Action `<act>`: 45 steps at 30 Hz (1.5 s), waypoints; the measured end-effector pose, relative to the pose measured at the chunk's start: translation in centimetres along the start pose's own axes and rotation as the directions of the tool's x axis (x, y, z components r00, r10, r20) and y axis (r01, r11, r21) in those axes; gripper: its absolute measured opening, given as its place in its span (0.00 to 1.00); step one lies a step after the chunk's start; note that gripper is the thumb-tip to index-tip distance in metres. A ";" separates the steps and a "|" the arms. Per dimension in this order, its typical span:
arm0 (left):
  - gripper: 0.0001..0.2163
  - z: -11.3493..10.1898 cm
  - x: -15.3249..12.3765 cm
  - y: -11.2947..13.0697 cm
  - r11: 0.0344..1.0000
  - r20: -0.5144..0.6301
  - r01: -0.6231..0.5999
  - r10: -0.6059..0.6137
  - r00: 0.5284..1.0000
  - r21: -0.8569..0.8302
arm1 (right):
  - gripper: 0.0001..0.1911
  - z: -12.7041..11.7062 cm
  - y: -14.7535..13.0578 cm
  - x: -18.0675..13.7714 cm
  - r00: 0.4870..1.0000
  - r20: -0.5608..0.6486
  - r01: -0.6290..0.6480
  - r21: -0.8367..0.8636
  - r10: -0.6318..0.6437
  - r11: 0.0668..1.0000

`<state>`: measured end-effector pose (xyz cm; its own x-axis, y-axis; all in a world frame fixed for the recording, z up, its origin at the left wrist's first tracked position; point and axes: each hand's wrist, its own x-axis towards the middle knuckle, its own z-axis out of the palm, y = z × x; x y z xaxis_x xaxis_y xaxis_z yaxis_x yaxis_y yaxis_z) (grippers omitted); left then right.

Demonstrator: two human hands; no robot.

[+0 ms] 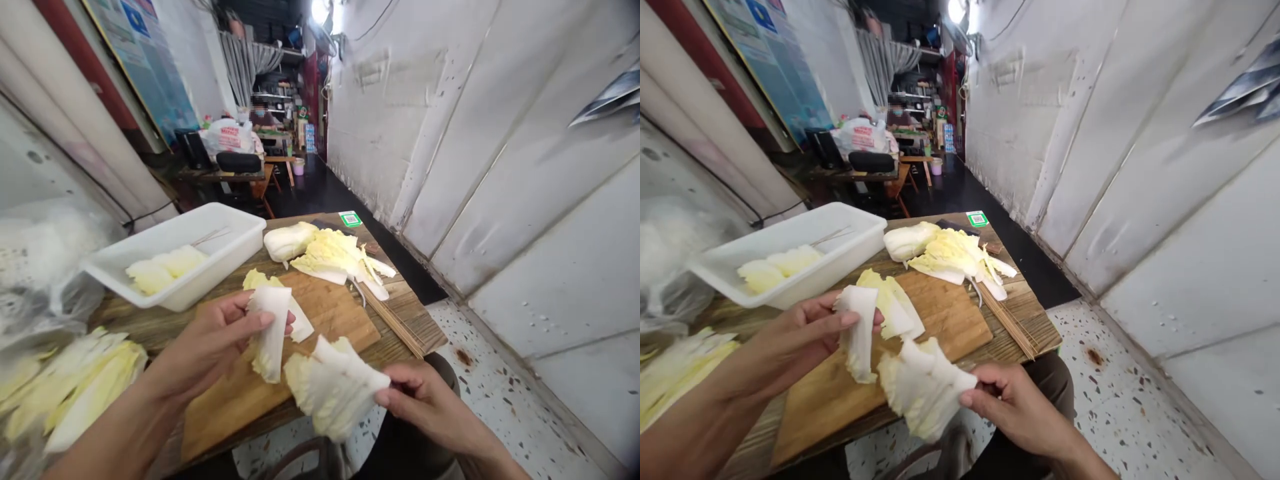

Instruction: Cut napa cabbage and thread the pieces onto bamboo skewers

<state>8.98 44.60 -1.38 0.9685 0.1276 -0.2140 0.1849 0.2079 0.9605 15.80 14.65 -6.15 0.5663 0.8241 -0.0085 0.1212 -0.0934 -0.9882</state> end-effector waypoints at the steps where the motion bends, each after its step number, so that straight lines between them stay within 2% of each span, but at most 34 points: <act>1: 0.15 0.0 -0.5 -0.5 0.997 -0.012 0.034 -0.035 0.999 -0.073 | 0.18 0.2 -0.7 0.2 0.999 0.035 -0.016 -0.003 0.016 1.000; 6: 0.15 -0.8 -1.8 -2.6 0.971 0.002 0.171 -0.173 0.985 -0.168 | 0.23 1.3 -1.4 1.5 0.983 0.115 -0.154 0.074 0.145 0.985; 11: 0.16 -1.7 -1.9 -2.7 0.958 0.014 0.240 -0.241 0.970 -0.156 | 0.23 1.3 -1.1 2.0 0.987 0.101 -0.129 0.039 0.125 0.991; 15: 0.16 -2.5 -1.6 -2.5 0.976 -0.022 0.202 -0.205 0.979 -0.084 | 0.23 1.1 -1.3 2.1 0.983 0.098 -0.159 0.039 0.154 0.987; 20: 0.17 -2.7 -1.4 -2.5 0.973 0.113 0.228 -0.224 0.968 -0.030 | 0.25 0.8 -1.3 2.2 0.975 0.104 -0.202 0.038 0.197 0.979; 28: 0.16 -2.6 -1.0 -2.8 0.966 0.087 0.257 -0.254 0.963 -0.026 | 0.26 0.6 -1.2 2.4 0.975 0.109 -0.203 0.070 0.194 0.977; 34: 0.15 -2.4 -0.6 -2.7 0.974 0.137 0.223 -0.218 0.966 -0.027 | 0.26 0.4 -1.3 2.3 0.975 0.115 -0.196 0.046 0.190 0.979; 42: 0.16 -2.0 -0.9 -1.9 0.973 0.059 0.225 -0.228 0.972 0.050 | 0.26 0.4 -1.6 2.2 0.972 0.120 -0.202 0.002 0.200 0.979; 45: 0.15 -2.2 -0.9 -2.1 0.975 0.048 0.186 -0.192 0.980 0.122 | 0.26 0.4 -1.4 2.2 0.973 0.128 -0.193 -0.022 0.195 0.981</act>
<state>7.41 46.18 -3.56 0.9217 0.0385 -0.3861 0.3803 0.1082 0.9185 16.55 16.78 -4.86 0.4702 0.8547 -0.2199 0.0276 -0.2633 -0.9643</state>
